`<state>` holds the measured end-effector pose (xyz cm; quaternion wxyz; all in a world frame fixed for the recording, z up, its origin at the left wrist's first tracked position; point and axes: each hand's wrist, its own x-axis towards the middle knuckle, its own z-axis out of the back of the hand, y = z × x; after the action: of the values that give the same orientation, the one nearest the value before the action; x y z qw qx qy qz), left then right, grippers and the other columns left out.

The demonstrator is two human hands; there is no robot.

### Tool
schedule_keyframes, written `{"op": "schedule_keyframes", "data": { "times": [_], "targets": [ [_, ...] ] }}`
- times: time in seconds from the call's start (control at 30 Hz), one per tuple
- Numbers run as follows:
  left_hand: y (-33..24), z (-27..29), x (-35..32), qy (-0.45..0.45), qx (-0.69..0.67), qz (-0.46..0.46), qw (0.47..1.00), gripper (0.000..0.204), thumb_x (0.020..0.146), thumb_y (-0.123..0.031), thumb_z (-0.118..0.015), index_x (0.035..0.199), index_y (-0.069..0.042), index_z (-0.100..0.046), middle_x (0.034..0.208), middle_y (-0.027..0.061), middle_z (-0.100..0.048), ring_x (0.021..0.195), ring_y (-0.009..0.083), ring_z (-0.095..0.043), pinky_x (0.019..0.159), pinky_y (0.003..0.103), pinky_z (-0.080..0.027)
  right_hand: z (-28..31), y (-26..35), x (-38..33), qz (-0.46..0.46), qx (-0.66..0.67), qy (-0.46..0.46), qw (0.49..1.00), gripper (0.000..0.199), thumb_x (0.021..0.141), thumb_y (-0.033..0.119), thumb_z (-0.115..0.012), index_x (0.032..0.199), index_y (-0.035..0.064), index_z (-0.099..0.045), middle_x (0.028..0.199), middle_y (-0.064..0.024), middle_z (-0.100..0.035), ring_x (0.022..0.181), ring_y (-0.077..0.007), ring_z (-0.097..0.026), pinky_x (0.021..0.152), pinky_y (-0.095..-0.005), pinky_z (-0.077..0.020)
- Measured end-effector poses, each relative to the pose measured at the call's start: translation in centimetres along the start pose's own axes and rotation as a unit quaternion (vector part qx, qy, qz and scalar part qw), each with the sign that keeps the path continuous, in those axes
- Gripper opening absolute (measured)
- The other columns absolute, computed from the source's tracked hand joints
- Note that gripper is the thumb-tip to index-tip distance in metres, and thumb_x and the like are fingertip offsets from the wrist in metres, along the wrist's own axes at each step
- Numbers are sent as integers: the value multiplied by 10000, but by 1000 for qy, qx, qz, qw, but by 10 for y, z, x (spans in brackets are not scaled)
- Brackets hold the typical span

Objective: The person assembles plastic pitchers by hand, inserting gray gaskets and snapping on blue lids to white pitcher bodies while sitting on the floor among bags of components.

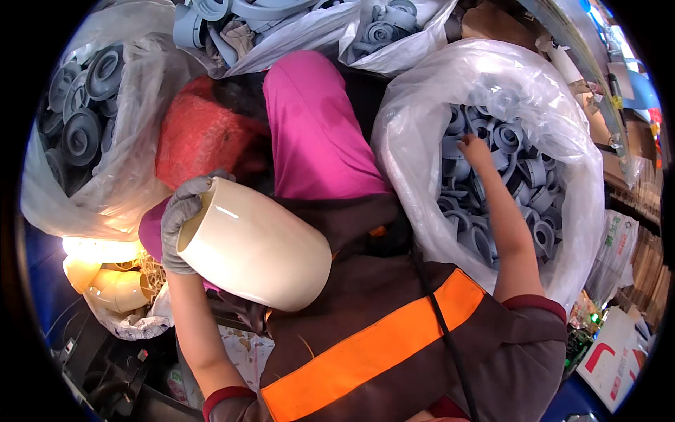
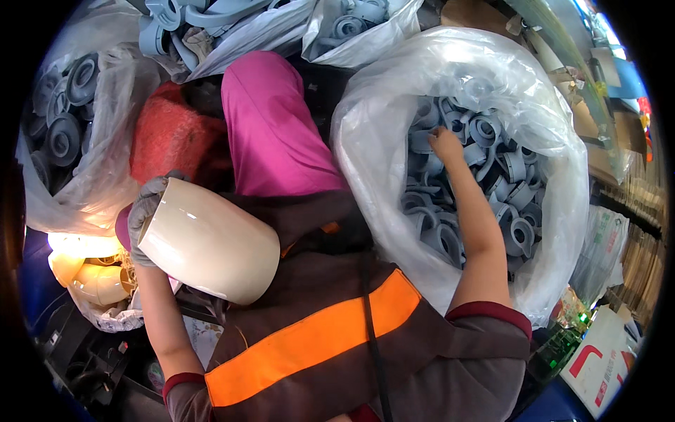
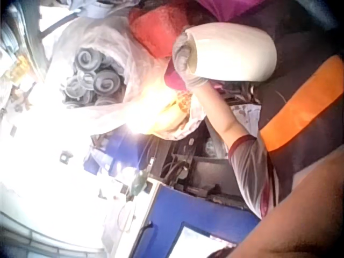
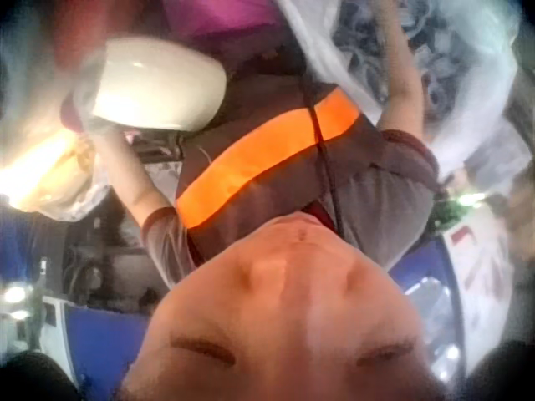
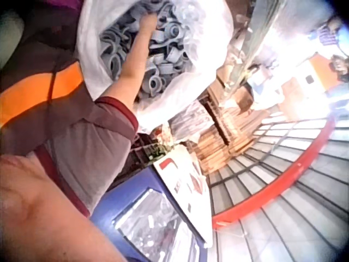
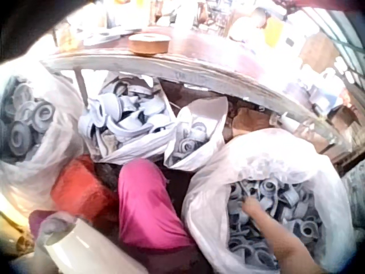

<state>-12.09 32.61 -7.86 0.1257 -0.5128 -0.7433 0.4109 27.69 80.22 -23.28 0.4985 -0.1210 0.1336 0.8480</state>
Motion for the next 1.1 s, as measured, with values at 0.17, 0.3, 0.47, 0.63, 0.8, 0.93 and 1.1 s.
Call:
{"op": "schedule_keyframes", "data": {
  "times": [0.17,0.3,0.47,0.63,0.8,0.93,1.1],
  "targets": [
    [-7,-20,8,9,1,-5,1000,325,780,-119,-563,1076,1,-616,1244,229,-527,1159,350,-507,1000,411,-413,-65,-2,2,122,-76,-46,989,272,809,296,-584,911,51,-642,982,-182,-650,906,-359,-634,764,-464,-511],
    [-13,-19,8,-30,-14,38,999,316,786,-123,-554,1068,3,-616,1215,223,-552,1143,342,-523,987,394,-423,-24,-10,8,35,-145,9,989,342,842,394,-587,913,63,-631,1034,-171,-612,877,-351,-631,731,-465,-509],
    [5,-13,12,51,56,-76,994,324,815,-144,-526,1097,5,-582,1215,211,-557,1160,341,-516,979,393,-438,142,51,-44,223,-37,-329,917,326,818,363,-663,709,62,-604,719,-73,-587,663,-288,-585,572,-369,-451],
    [-13,-35,33,70,43,-13,997,359,847,-187,-523,1092,68,-587,1231,244,-537,1091,324,-570,934,361,-473,245,193,-94,524,230,-238,785,226,842,191,-603,698,20,-574,741,-101,-557,646,-226,-537,592,-308,-433],
    [-42,-78,42,132,82,-8,988,572,855,-236,-631,1318,39,-436,1229,128,-569,1130,220,-551,980,321,-433,221,355,-98,727,297,-110,609,226,821,258,-639,805,33,-625,1012,-138,-578,734,-214,-554,659,-297,-447],
    [-31,-39,1,-5,70,-56,996,606,829,-272,-674,1310,25,-455,1195,119,-596,1085,189,-575,968,315,-437,189,410,-148,595,391,52,700,553,763,324,-702,1232,76,-547,1365,-160,-399,1013,-226,-576,745,-282,-463],
    [-21,-21,-28,-43,19,-64,997,535,839,-258,-665,1288,-15,-508,1232,84,-573,1110,164,-555,972,312,-434,188,400,-207,581,248,120,766,811,680,287,-771,1361,44,-402,1395,-232,-368,1268,-361,-427,947,-376,-439]
  ]
}}
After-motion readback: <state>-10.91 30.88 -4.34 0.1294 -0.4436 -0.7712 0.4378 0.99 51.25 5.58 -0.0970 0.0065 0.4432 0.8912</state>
